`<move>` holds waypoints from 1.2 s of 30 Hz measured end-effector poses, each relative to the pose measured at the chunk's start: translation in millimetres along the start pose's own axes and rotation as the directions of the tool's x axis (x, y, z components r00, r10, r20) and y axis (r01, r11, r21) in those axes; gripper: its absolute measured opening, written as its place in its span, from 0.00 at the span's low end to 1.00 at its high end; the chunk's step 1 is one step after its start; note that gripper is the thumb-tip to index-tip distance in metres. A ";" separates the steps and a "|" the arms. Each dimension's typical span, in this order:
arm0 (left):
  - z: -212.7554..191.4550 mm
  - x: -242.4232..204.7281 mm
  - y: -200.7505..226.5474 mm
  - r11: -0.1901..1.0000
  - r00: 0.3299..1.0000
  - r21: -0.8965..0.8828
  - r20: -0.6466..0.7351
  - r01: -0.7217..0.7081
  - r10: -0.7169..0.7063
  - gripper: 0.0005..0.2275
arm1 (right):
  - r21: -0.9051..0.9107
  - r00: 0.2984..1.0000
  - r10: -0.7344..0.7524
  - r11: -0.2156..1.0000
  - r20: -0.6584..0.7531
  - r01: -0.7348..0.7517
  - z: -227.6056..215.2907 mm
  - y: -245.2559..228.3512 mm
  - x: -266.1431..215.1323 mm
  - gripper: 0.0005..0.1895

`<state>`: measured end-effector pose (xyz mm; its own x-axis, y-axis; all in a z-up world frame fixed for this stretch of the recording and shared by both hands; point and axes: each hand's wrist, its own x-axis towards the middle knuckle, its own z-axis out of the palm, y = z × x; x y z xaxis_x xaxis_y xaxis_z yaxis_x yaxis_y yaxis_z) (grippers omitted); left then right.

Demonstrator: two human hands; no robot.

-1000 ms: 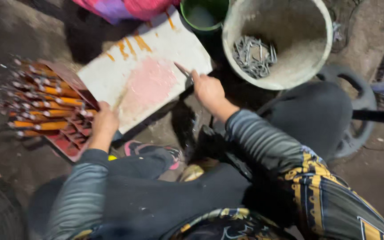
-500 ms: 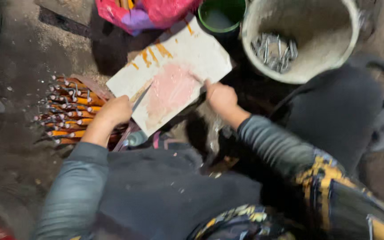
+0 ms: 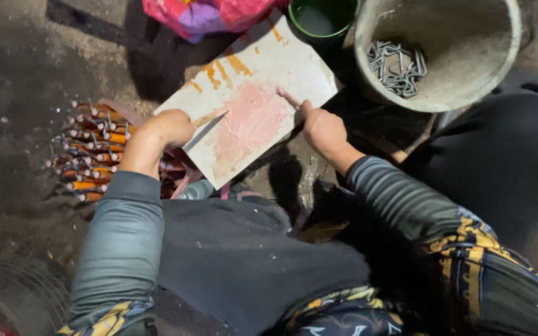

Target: The person retrieves wooden handles from a pink sack and metal hooks from a bucket. They apply a pink paste to the handle ends and insert the hooks, then place the assembled items into a crate. The person repeats this process for multiple handles.

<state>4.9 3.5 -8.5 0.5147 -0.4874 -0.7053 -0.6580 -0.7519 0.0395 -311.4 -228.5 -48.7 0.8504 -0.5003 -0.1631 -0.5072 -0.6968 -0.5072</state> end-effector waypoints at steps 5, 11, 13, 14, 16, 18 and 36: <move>17.9 15.7 -17.5 0.993 0.995 0.065 0.039 -0.099 0.097 0.17 | -0.053 0.999 -0.049 0.997 0.010 0.049 23.1 -28.0 -6.7 0.10; 43.3 42.1 -25.0 0.996 0.996 0.039 -0.037 -0.084 0.085 0.23 | 0.098 0.965 -0.195 0.979 0.174 0.180 55.7 -62.7 -25.9 0.10; 46.9 50.8 -19.4 0.971 0.981 0.170 -0.069 -0.169 0.183 0.21 | 0.039 0.958 -0.275 0.961 0.081 0.272 58.7 -68.5 -33.6 0.14; 43.8 55.5 -18.8 0.904 0.953 0.325 -0.020 -0.279 0.302 0.15 | 0.027 0.951 -0.271 0.962 0.149 0.270 53.7 -69.7 -24.8 0.14; 37.3 59.9 -24.0 0.969 0.977 0.164 -0.082 -0.183 0.198 0.15 | 0.000 0.921 -0.243 0.967 0.305 0.256 42.9 -67.3 -14.5 0.14; 44.1 53.7 -28.0 0.992 0.987 0.012 -0.105 -0.122 0.123 0.16 | 0.009 0.964 -0.201 0.979 0.172 0.203 28.0 -54.2 -11.0 0.15; -0.9 8.4 15.2 0.986 0.987 0.084 -0.060 -0.142 0.147 0.15 | 0.028 0.943 -0.216 0.976 0.252 0.216 20.3 -57.5 -31.9 0.16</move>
<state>-0.3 -12.4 -13.2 0.4444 -0.6188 -0.6477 -0.7683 -0.6351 0.0796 -306.5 -162.0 -31.5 0.9470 -0.1919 -0.2577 -0.3074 -0.7740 -0.5535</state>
